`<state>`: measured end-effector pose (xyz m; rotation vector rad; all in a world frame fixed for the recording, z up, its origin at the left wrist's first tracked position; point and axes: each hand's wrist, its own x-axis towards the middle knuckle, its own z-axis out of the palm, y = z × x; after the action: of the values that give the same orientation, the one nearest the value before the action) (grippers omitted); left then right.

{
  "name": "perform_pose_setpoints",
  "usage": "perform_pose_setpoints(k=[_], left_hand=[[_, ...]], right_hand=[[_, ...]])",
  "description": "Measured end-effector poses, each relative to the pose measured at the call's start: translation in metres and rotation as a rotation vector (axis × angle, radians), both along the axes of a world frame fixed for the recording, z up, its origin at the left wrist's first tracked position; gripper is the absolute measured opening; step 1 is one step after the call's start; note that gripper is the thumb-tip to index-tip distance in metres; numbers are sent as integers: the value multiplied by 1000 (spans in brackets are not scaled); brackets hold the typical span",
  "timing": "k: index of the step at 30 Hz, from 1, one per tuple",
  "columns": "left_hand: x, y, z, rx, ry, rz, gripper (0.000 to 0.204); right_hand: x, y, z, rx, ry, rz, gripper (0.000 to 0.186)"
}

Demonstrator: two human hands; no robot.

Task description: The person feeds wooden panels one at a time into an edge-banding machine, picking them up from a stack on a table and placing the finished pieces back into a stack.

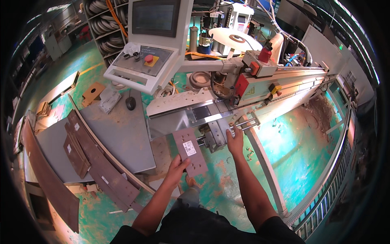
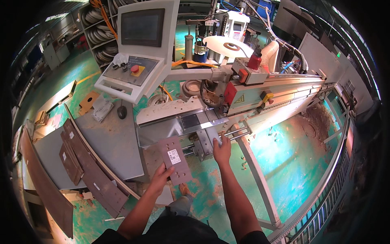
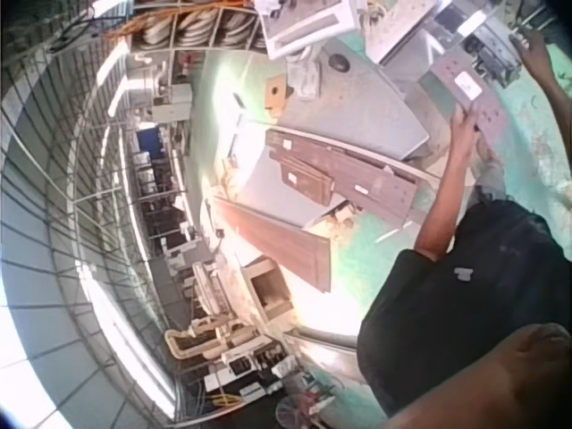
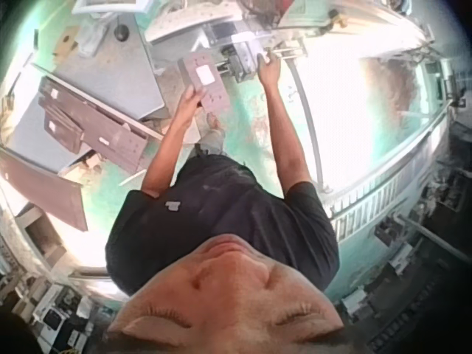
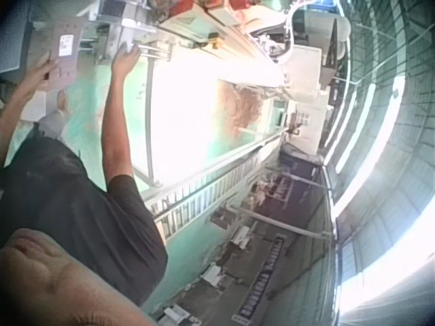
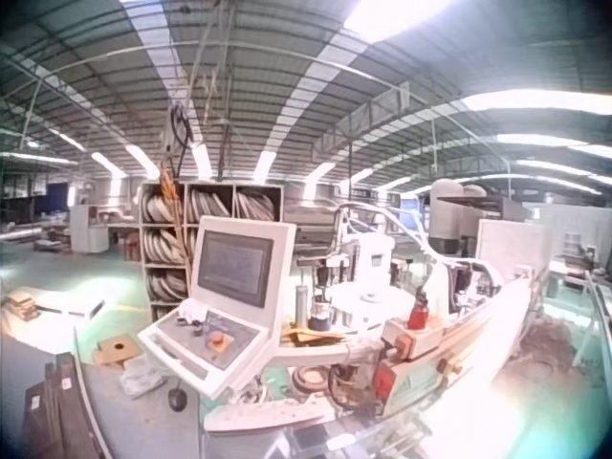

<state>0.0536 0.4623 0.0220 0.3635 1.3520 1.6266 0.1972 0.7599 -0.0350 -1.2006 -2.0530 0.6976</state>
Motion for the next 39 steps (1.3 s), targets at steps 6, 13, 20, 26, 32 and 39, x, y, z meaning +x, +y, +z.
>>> perform_pose_setpoints(k=[6,13,20,26,32,39], left_hand=[[-34,50,-6,-15,-99,-18,34],[-76,87,-32,-118,-96,-118,43],[-74,132,-71,-126,-249,-136,41],[-71,151,-80,-188,-256,-165,42],[-66,172,-95,-217,-287,-54,42],[-61,182,-93,-494,-217,-57,63]], right_hand=[[-5,69,-71,-436,25,-99,36],[88,-33,-84,-858,774,-196,71],[153,-95,-123,-1631,1251,-445,81],[48,-18,-48,-1100,404,18,74],[-59,-1,1,-1184,17,417,52],[-78,19,-22,-1221,258,319,46]])
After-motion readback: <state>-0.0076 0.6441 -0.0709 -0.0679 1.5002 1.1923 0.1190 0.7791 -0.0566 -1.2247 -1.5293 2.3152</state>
